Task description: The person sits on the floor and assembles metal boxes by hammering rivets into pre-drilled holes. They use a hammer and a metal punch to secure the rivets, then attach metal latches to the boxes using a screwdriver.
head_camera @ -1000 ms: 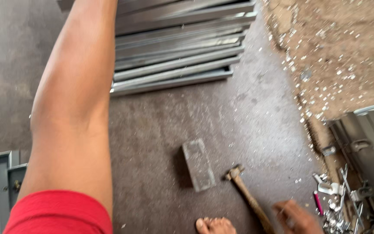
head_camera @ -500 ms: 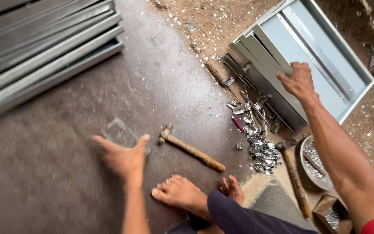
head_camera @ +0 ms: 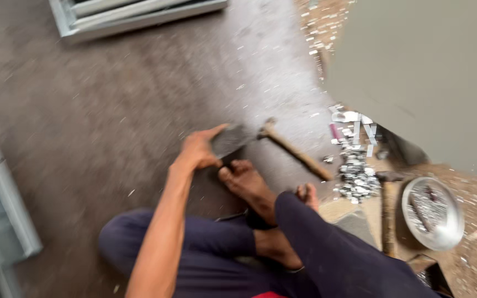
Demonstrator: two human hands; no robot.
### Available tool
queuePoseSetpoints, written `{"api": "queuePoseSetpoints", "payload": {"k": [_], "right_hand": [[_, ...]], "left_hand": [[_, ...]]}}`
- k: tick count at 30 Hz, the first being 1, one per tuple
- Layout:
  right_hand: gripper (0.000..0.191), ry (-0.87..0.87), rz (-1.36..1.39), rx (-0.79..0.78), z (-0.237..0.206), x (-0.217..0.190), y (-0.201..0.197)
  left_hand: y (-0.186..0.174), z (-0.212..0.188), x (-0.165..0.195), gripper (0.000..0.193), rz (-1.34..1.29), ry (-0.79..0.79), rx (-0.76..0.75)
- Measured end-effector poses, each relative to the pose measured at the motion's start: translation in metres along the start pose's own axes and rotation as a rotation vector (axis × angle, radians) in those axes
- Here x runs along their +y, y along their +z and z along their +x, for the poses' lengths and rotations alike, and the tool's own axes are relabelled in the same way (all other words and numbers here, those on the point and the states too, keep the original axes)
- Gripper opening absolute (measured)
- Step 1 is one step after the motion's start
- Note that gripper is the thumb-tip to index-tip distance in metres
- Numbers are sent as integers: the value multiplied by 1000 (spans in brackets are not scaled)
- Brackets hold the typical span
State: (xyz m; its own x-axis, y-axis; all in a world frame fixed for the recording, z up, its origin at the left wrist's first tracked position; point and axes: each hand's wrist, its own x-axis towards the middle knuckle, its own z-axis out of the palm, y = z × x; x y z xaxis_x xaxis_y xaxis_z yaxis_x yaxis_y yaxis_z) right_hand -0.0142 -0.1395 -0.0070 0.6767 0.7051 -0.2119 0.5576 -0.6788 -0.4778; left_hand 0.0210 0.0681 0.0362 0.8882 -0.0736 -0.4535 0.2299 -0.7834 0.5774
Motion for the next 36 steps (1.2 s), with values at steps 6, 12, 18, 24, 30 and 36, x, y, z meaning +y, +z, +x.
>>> {"api": "queuePoseSetpoints", "payload": {"k": [6, 12, 18, 24, 30, 36], "right_hand": [[29, 89, 1600, 683, 21, 6, -212], [41, 644, 1711, 502, 59, 29, -107], [36, 649, 1514, 502, -23, 99, -62], [34, 697, 1159, 523, -16, 112, -66], [28, 402, 392, 546, -87, 156, -78], [24, 438, 221, 530, -147, 196, -97]], "left_hand": [[57, -53, 37, 107, -670, 308, 515], [68, -72, 48, 64, -2127, -26, 1055], [103, -112, -8, 37, -2067, -196, 978], [123, -89, -35, 60, -1936, -125, 991], [145, -117, 8, 45, -1538, -474, 984], [163, -57, 132, 31, -552, 294, 765]]}}
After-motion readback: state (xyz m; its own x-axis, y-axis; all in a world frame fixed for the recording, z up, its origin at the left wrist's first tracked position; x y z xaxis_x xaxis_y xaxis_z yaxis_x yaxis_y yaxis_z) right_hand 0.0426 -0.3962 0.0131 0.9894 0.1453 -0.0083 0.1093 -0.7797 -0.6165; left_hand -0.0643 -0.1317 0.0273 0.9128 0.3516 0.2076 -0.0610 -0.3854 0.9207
